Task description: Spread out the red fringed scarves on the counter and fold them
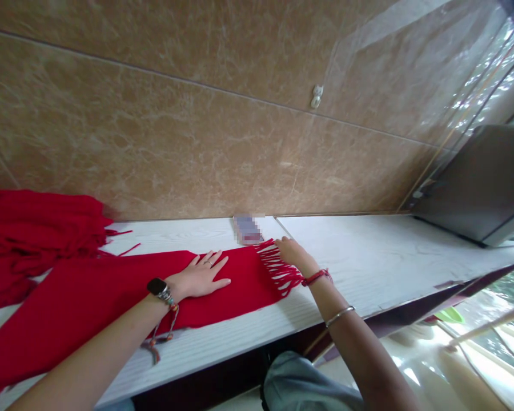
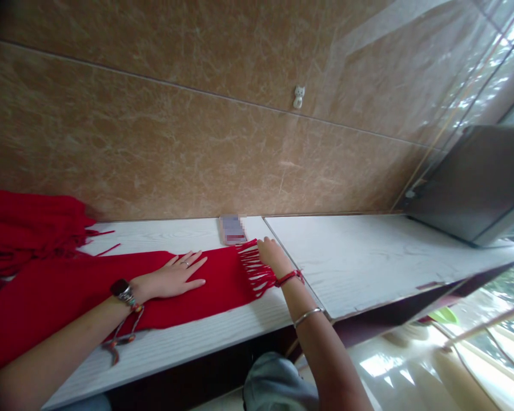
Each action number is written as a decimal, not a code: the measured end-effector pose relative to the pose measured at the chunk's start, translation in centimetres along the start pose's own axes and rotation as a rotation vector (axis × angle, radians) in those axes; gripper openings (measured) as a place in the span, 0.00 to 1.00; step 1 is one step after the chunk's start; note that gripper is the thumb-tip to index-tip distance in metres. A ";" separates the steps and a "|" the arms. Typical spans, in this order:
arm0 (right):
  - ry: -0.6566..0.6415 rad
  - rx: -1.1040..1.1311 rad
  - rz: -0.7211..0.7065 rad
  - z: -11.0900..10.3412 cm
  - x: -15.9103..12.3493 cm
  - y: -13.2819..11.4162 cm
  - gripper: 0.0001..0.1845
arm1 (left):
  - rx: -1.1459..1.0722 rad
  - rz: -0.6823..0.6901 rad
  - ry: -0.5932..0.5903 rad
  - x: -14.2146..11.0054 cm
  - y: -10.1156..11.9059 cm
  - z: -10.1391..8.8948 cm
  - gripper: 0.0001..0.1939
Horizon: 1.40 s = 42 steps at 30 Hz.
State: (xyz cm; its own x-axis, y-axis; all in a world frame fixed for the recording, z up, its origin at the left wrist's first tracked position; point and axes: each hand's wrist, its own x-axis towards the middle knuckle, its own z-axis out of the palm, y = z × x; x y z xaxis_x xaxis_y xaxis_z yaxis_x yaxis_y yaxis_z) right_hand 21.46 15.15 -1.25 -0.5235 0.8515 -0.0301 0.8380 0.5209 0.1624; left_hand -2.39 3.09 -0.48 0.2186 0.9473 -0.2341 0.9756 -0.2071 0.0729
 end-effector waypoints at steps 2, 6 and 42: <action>0.004 0.000 0.023 -0.1 0.1 1.0 0.20 | -0.013 -0.001 0.003 0.0 0.0 0.0 0.36; 0.045 0.029 -0.053 -1.3 1.2 -0.4 0.20 | -0.022 -0.005 0.004 -0.1 0.1 0.0 0.36; 0.106 0.037 0.029 -0.7 0.2 -1.5 0.16 | -0.020 0.004 0.002 0.0 -0.1 0.1 0.37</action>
State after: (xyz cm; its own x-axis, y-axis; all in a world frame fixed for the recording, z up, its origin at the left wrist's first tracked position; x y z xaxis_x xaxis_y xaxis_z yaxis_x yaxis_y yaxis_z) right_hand 20.04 14.49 -0.76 -0.5109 0.8560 0.0790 0.8570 0.5000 0.1247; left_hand -2.50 3.07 -0.55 0.2226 0.9470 -0.2315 0.9741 -0.2062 0.0930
